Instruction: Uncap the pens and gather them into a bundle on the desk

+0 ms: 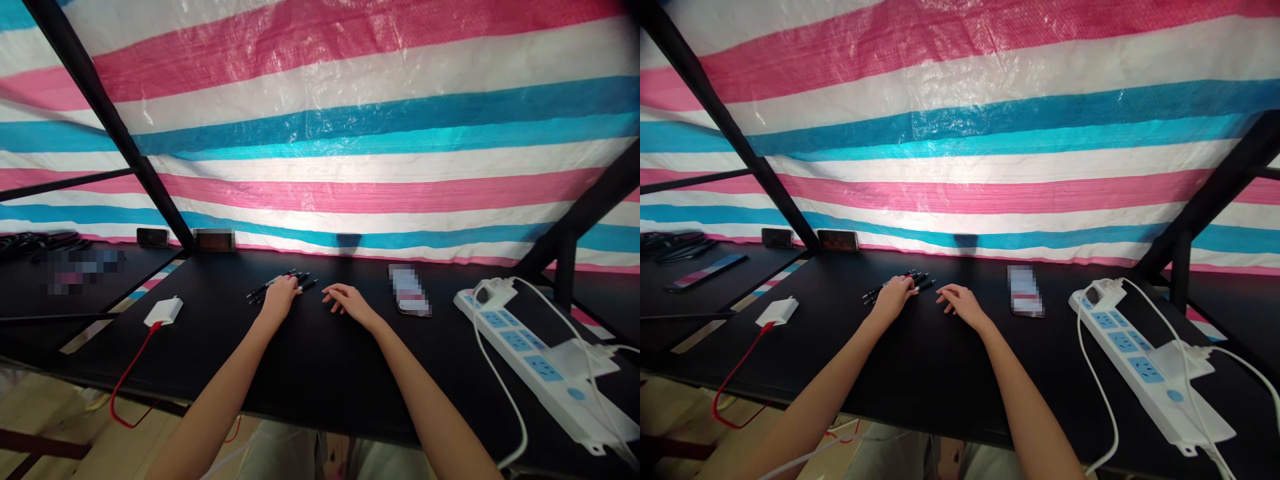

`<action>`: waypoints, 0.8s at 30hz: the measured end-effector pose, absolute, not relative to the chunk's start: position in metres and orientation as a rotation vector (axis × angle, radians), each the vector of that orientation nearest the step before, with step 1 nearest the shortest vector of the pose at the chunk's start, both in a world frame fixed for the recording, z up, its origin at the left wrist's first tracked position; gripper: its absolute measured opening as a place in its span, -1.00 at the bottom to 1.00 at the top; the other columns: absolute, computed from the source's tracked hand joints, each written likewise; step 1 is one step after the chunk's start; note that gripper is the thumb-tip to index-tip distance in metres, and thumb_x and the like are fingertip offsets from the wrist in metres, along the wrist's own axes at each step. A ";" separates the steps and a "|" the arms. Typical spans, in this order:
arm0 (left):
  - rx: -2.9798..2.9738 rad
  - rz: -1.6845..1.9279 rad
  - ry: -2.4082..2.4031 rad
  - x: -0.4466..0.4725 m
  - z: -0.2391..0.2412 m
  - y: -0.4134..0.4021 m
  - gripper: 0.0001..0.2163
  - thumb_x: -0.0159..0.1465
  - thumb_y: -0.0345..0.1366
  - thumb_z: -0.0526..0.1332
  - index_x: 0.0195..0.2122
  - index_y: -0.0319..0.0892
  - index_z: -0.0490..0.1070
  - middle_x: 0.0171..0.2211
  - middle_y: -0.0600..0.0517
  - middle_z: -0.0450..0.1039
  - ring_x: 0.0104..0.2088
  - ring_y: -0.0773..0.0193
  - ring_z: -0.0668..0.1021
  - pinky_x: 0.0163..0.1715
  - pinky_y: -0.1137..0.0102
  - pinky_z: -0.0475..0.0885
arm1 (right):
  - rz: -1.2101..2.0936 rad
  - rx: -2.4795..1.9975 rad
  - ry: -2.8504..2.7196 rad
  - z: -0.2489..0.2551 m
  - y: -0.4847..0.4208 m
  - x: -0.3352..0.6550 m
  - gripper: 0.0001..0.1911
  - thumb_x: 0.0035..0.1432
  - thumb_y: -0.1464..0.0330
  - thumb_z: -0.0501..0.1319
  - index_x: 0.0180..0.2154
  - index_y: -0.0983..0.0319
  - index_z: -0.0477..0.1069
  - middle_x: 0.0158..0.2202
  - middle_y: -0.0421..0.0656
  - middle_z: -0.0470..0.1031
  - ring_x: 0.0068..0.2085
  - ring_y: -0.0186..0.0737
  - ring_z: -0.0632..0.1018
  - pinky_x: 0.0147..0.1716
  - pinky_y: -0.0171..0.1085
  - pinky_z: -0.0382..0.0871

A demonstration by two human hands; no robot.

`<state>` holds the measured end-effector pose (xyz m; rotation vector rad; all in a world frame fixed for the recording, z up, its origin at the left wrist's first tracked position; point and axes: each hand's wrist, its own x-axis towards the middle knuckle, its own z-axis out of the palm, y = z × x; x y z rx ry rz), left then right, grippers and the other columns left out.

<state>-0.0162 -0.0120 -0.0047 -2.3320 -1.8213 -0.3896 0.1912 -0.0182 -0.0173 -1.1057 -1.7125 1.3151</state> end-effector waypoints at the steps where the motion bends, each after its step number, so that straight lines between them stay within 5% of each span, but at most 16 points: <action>1: -2.309 -0.383 -1.833 -0.017 -0.005 -0.012 -0.88 0.17 -0.25 0.12 -0.43 -0.17 0.29 -0.39 -0.01 0.35 -0.33 0.24 0.38 -0.46 0.44 0.23 | 1.316 -1.104 -1.715 -0.018 -0.018 0.191 -0.72 0.09 0.24 0.04 -0.23 0.21 0.40 -0.32 -0.14 0.51 -0.55 -0.42 0.46 -0.64 -0.46 0.22; 13: -2.169 -0.350 -1.726 -0.014 0.000 -0.018 -0.88 0.20 -0.44 -0.02 -0.35 -0.17 0.28 -0.36 -0.08 0.30 -0.27 0.14 0.32 -0.35 0.29 0.19 | 1.294 -1.099 -1.747 -0.016 -0.020 0.191 -0.74 0.06 0.29 0.05 -0.24 0.21 0.41 -0.32 -0.15 0.51 -0.54 -0.42 0.46 -0.62 -0.45 0.22; 24: -2.313 -0.436 -1.661 -0.011 -0.001 -0.020 -0.91 0.21 -0.34 0.02 -0.35 -0.16 0.29 -0.32 -0.05 0.29 -0.27 0.18 0.33 -0.32 0.32 0.19 | 1.288 -1.102 -1.766 -0.015 -0.021 0.191 -0.75 0.06 0.30 0.06 -0.24 0.21 0.41 -0.33 -0.16 0.51 -0.56 -0.41 0.45 -0.63 -0.44 0.21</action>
